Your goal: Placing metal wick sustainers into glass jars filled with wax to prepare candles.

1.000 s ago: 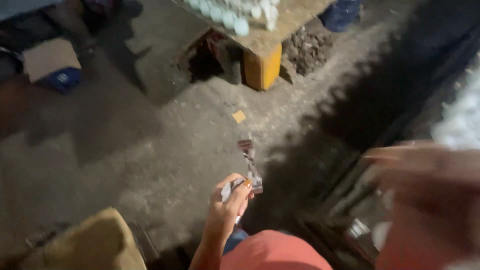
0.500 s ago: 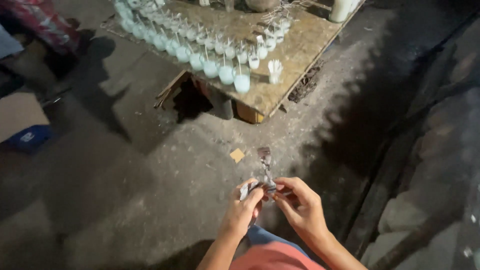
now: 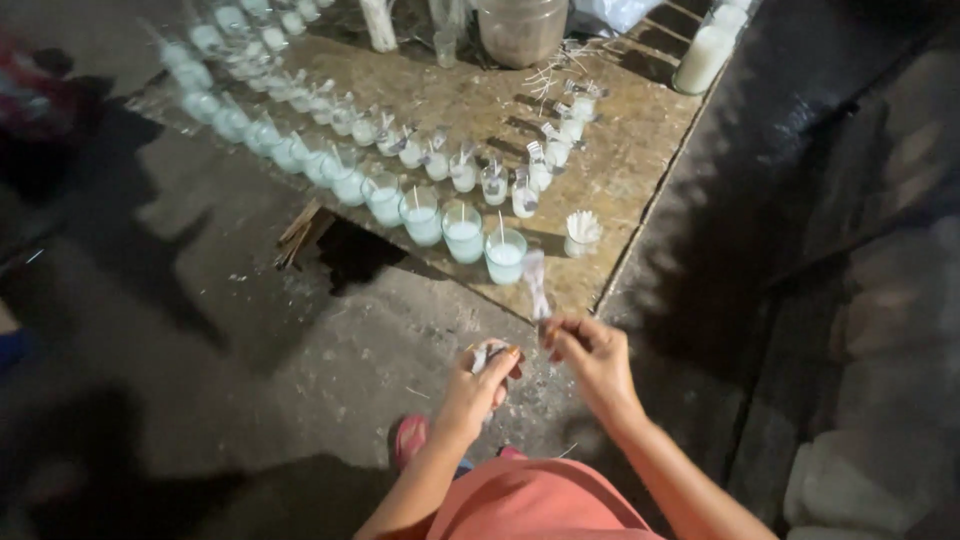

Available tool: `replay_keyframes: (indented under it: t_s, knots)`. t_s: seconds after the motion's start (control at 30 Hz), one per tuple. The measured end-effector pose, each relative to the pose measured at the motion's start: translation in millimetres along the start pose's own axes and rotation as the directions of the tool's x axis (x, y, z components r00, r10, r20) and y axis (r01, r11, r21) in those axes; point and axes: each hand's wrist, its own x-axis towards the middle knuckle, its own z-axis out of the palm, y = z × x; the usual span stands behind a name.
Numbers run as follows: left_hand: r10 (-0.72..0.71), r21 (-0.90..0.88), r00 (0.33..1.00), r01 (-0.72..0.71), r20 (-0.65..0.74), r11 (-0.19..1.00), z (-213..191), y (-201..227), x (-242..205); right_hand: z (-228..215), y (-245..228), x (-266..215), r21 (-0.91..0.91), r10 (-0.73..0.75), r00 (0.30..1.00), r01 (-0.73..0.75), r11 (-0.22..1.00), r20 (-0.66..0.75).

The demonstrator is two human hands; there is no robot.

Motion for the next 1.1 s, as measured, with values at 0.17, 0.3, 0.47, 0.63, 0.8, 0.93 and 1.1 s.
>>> replay_keyframes:
  t_s: [0.17,0.3,0.47,0.63,0.8,0.93,1.1]
  knots:
    - [-0.125,-0.054,0.992,0.125,0.002,0.991,-56.3,21.8,73.5,35.4,5.3,92.7,-0.104,0.014,0.989,-0.029,0.994,-0.146]
    - [-0.079,-0.076,0.996,0.082,0.044,0.994,-119.6,45.7,114.4,61.0,18.8,131.5,-0.072,0.127,0.966,-0.146,0.987,-0.226]
    - [-0.115,-0.035,0.99,0.119,0.085,0.992,-172.7,69.9,156.5,84.2,18.7,144.9,-0.089,0.172,0.938,-0.207,0.974,-0.3]
    - [-0.153,-0.006,0.978,0.156,0.141,0.988,-176.8,79.7,164.0,92.0,13.0,148.0,-0.098,0.226,0.925,-0.266,0.959,-0.305]
    - [-0.182,-0.071,0.971,0.194,0.153,0.978,-175.2,73.9,163.8,90.9,9.8,147.3,-0.107,0.269,0.908,-0.317,0.942,-0.321]
    - [-0.192,-0.069,0.965,0.207,0.181,0.976,-169.9,73.2,170.0,83.1,4.3,148.9,-0.164,0.288,0.904,-0.352,0.922,-0.317]
    - [-0.181,-0.065,0.964,0.197,0.194,0.978,-161.3,74.0,170.5,79.8,5.1,145.6,-0.163,0.293,0.905,-0.354,0.921,-0.31]
